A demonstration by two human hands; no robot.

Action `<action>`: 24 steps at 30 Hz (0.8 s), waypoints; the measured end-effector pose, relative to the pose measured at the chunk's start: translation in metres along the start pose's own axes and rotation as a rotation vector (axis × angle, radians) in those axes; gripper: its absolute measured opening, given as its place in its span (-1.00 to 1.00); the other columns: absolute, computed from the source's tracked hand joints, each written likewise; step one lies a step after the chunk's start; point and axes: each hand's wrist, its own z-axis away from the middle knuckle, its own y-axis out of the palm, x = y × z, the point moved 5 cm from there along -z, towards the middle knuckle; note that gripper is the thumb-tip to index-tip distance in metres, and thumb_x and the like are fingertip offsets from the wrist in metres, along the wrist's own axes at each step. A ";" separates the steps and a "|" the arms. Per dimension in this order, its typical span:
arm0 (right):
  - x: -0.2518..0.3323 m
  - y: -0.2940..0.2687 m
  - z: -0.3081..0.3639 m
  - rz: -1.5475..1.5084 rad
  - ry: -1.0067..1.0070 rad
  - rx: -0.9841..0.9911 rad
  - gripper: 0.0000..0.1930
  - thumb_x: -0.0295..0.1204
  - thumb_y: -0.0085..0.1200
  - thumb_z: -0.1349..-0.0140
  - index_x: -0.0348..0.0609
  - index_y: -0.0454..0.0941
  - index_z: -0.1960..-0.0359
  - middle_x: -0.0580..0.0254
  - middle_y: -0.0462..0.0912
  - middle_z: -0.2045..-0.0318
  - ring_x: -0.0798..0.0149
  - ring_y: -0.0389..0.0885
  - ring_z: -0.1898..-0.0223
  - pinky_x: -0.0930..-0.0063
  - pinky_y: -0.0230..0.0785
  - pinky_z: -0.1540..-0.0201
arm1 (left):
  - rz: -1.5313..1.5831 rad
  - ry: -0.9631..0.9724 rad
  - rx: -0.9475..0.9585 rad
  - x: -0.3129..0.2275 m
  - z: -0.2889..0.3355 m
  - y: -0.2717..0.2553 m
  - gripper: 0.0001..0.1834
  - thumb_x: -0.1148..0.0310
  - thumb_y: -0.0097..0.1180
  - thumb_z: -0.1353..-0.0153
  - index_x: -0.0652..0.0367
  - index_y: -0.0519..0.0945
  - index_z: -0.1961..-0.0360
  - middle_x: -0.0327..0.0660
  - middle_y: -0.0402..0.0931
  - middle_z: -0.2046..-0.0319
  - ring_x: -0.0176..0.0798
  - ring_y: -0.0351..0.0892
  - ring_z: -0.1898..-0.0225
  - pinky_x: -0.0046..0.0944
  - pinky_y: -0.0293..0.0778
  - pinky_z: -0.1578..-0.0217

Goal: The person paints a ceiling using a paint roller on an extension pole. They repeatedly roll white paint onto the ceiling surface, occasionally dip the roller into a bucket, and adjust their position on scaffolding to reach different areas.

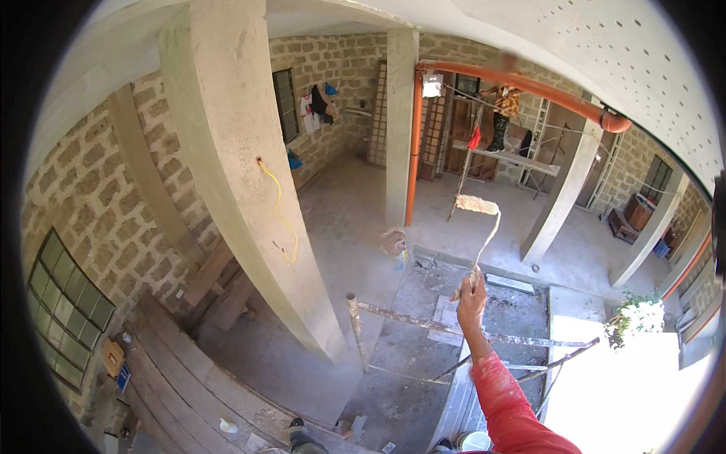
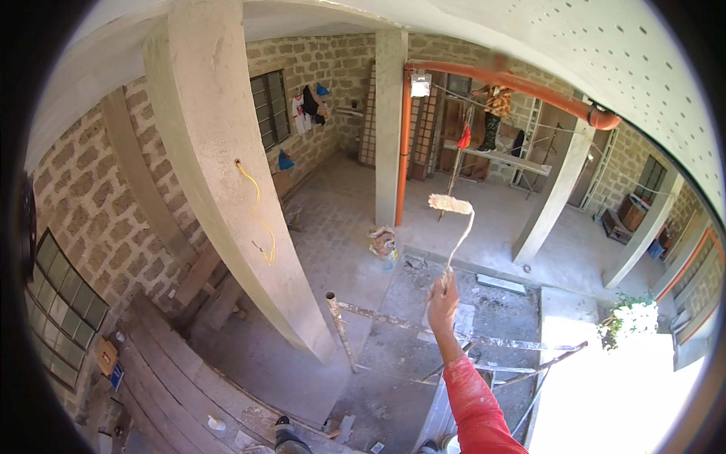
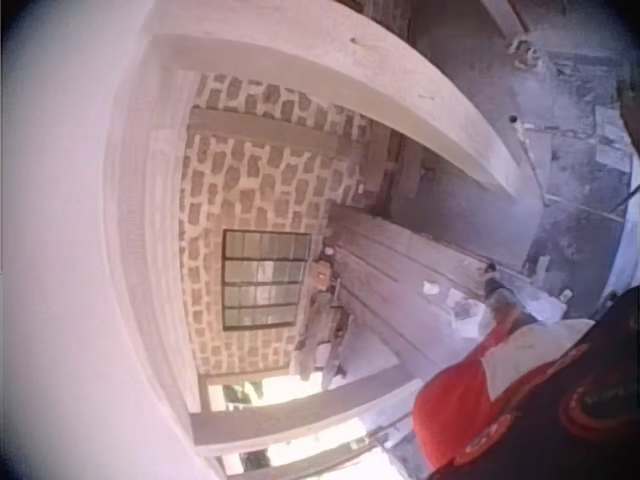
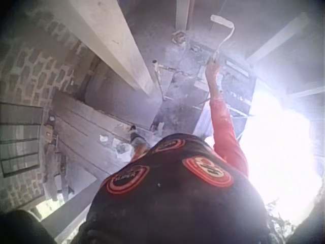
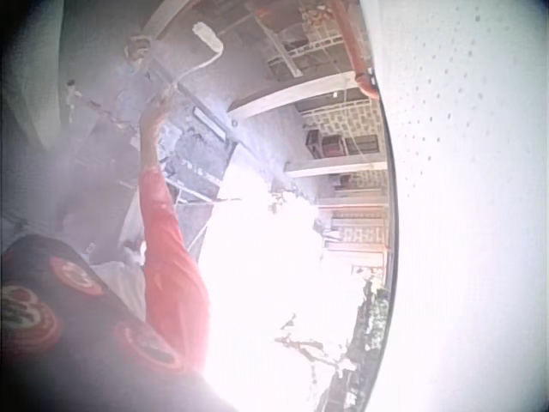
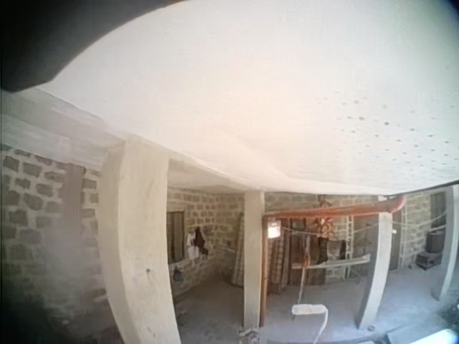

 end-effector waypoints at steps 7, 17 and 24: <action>0.300 0.062 -0.023 -0.395 -0.211 0.198 -0.43 -0.42 -0.04 -0.55 -0.07 0.17 -0.55 0.38 0.41 0.44 0.51 0.35 0.62 0.58 0.25 0.67 | -0.033 -0.166 0.000 -0.046 -0.007 -0.017 -0.30 0.03 0.30 -0.27 0.36 0.41 -0.21 -0.07 0.62 0.00 -0.05 0.69 0.02 -0.04 0.63 0.08; 0.437 0.116 -0.068 -0.575 -0.359 0.146 -0.79 -0.43 -0.02 -0.55 -0.14 0.41 -0.13 0.35 0.38 0.39 0.45 0.36 0.51 0.55 0.20 0.56 | -0.091 -0.196 0.023 -0.038 -0.005 -0.015 -0.30 0.03 0.30 -0.27 0.37 0.40 -0.21 -0.06 0.62 0.00 -0.04 0.68 0.02 -0.03 0.63 0.09; 0.460 0.139 -0.131 -0.675 -0.304 0.102 -0.96 -0.52 -0.12 -0.53 -0.12 0.38 0.08 0.30 0.37 0.40 0.40 0.33 0.49 0.46 0.26 0.51 | -0.097 -0.187 0.021 -0.031 -0.004 -0.011 -0.30 0.03 0.29 -0.27 0.37 0.40 -0.21 -0.06 0.61 0.00 -0.04 0.68 0.03 -0.02 0.63 0.10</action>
